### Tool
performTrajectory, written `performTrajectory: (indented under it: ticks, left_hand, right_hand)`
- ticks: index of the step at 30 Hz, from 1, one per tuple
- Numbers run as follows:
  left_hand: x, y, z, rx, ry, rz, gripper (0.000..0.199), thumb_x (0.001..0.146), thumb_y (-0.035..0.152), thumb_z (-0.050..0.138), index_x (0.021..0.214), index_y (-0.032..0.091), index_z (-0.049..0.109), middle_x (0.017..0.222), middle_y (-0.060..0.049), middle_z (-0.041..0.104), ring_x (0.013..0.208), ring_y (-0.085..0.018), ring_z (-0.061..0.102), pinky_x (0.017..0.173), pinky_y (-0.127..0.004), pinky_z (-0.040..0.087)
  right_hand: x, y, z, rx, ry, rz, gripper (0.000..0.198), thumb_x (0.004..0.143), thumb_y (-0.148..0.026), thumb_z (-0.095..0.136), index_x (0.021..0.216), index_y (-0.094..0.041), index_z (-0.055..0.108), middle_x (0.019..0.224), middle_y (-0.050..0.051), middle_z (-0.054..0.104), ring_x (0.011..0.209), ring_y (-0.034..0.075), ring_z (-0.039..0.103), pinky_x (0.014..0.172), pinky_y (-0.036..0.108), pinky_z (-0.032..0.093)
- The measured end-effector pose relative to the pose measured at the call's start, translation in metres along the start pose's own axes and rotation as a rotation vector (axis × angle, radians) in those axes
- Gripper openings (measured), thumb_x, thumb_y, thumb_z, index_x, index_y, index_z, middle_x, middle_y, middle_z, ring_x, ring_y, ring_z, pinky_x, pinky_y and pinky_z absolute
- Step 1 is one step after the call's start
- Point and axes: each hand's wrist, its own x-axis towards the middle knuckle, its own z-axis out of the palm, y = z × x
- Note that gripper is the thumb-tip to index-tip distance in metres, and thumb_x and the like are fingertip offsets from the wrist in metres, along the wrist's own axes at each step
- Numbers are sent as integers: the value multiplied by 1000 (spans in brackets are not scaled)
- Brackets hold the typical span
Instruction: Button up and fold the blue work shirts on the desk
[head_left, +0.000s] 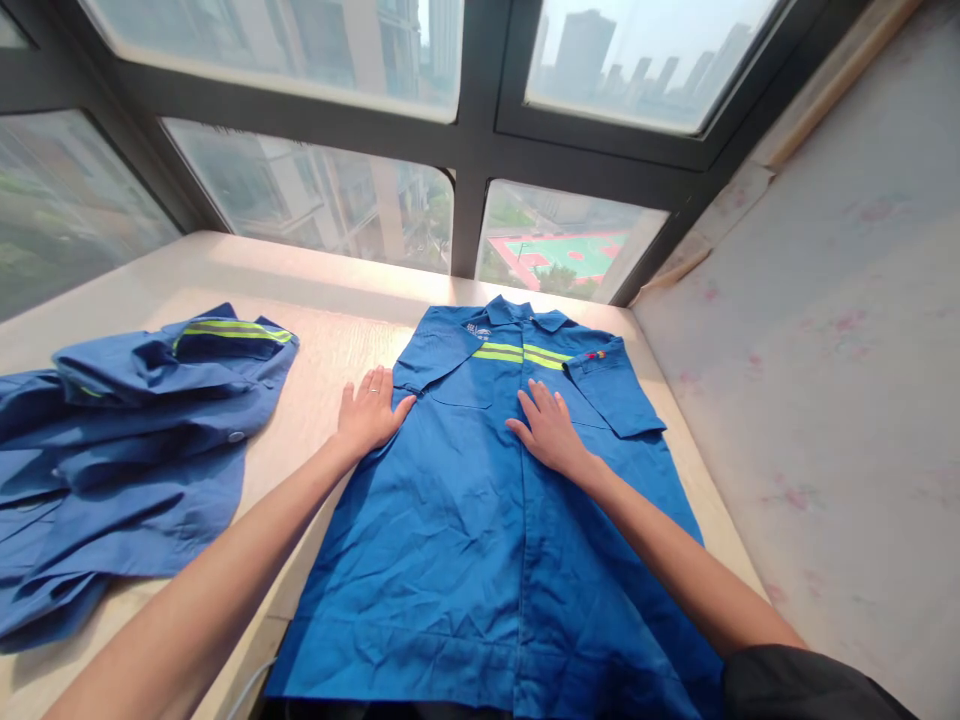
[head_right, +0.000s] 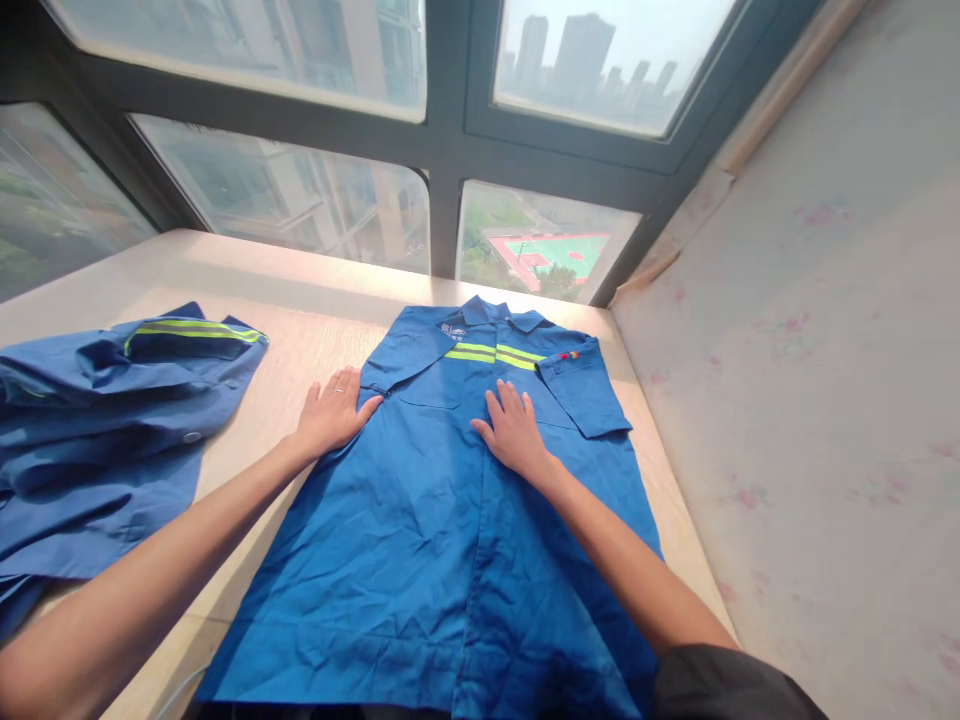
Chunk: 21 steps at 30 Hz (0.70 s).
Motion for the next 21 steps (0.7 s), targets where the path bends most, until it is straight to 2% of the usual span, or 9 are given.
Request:
performTrajectory:
  ticks: [3, 5, 8, 11, 13, 18, 21]
  left_hand:
    - [5, -5, -1, 11, -67, 19, 78, 98, 57, 23, 155, 4, 26, 160, -22, 29, 149, -34, 27, 115, -60, 24]
    - [9, -11, -3, 24, -126, 48, 81, 97, 60, 22, 155, 5, 24, 161, -21, 27, 150, -33, 24, 115, -59, 25]
    - [14, -21, -8, 49, -192, 110, 85, 94, 67, 23, 157, 9, 21, 163, -18, 24, 151, -32, 22, 116, -54, 27]
    - [15, -26, -11, 60, -229, 116, 90, 92, 72, 24, 159, 12, 18, 164, -17, 21, 151, -32, 20, 117, -49, 26]
    - [14, -26, -12, 62, -231, 67, 94, 90, 75, 25, 159, 12, 18, 164, -19, 20, 151, -35, 20, 117, -50, 25]
    - [7, -19, -18, 45, -218, -154, 97, 83, 84, 25, 158, 21, 25, 162, -24, 22, 148, -43, 21, 111, -63, 26]
    - [4, -17, -22, 31, -236, -193, 97, 83, 84, 26, 157, 21, 27, 161, -24, 26, 147, -44, 23, 110, -66, 25]
  right_hand:
    - [-23, 23, -1, -6, -13, 73, 63, 102, -52, 34, 149, -12, 43, 159, 21, 31, 148, 34, 27, 117, 55, 26]
    - [-31, 35, -2, -6, -37, 70, 63, 103, -53, 31, 151, -14, 40, 160, 19, 31, 148, 32, 28, 118, 53, 25]
    - [-35, 45, -3, -11, -64, 38, 64, 103, -54, 29, 154, -16, 36, 162, 16, 27, 150, 30, 24, 120, 51, 21]
    - [-34, 47, -4, -1, -74, 47, 64, 103, -55, 28, 154, -17, 35, 162, 15, 26, 151, 29, 22, 121, 49, 19]
    - [-34, 46, -4, 10, -70, 52, 64, 103, -55, 28, 154, -17, 35, 162, 14, 26, 151, 28, 22, 121, 49, 19]
    - [-34, 45, -4, 29, -40, 62, 64, 103, -55, 28, 153, -17, 38, 161, 14, 30, 150, 28, 25, 121, 48, 20]
    - [-34, 44, -4, 26, -31, 68, 63, 103, -55, 28, 153, -17, 39, 161, 14, 31, 149, 28, 26, 121, 48, 20]
